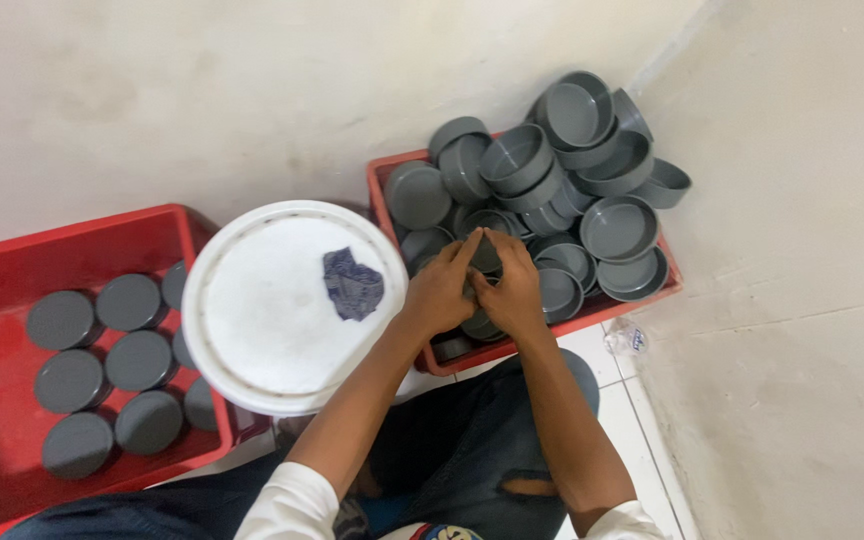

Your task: The person wipes plastic caps with a cloth, moving them between bins while seated on the floor.

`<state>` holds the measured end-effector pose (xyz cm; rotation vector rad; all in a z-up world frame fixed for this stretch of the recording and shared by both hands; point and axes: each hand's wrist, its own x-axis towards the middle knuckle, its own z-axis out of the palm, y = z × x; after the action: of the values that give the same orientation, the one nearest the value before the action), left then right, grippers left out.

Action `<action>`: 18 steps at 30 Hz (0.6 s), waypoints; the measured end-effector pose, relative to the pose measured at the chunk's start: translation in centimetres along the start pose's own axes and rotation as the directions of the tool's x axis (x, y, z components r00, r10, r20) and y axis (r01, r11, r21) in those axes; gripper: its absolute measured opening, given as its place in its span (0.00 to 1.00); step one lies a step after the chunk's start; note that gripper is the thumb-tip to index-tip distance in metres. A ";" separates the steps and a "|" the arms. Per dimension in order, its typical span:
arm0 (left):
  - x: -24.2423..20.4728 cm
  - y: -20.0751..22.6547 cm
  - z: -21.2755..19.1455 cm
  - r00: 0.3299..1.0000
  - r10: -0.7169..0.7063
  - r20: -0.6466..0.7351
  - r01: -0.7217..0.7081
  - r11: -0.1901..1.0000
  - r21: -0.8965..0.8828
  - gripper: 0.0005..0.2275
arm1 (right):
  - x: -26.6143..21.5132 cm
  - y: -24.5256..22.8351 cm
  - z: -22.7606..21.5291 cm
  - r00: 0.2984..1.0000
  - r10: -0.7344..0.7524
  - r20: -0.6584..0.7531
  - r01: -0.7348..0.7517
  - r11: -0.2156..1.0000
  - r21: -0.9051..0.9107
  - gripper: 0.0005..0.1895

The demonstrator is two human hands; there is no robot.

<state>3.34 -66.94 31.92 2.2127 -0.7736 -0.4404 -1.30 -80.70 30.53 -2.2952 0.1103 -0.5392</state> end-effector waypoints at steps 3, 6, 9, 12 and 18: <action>1.4 0.2 1.5 0.991 -0.129 0.038 0.133 0.983 -0.124 0.41 | -0.3 3.9 -1.4 0.994 0.106 -0.019 -0.107 0.990 -0.091 0.28; 2.0 -1.4 3.6 0.956 -0.280 0.087 0.292 0.936 -0.196 0.41 | -0.7 8.0 -2.2 0.872 0.488 0.043 -0.483 0.871 -0.097 0.28; 3.1 -5.1 8.5 0.905 -0.408 0.120 0.417 0.906 -0.070 0.40 | -1.6 12.9 -0.9 0.744 0.657 0.124 -0.600 0.737 -0.310 0.22; 2.8 -6.6 11.6 0.853 -0.501 0.148 0.509 0.861 -0.014 0.31 | -3.9 16.2 0.5 0.665 0.713 0.222 -0.600 0.687 -0.411 0.16; 1.4 -1.6 9.5 0.749 -0.633 0.196 0.660 0.737 -0.146 0.25 | -3.4 12.4 -0.6 0.609 0.686 0.398 -0.549 0.727 -0.413 0.23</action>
<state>0.10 -72.08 24.27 2.2159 0.0328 -0.9746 -3.66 -89.04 21.04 -2.3472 0.7225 0.5165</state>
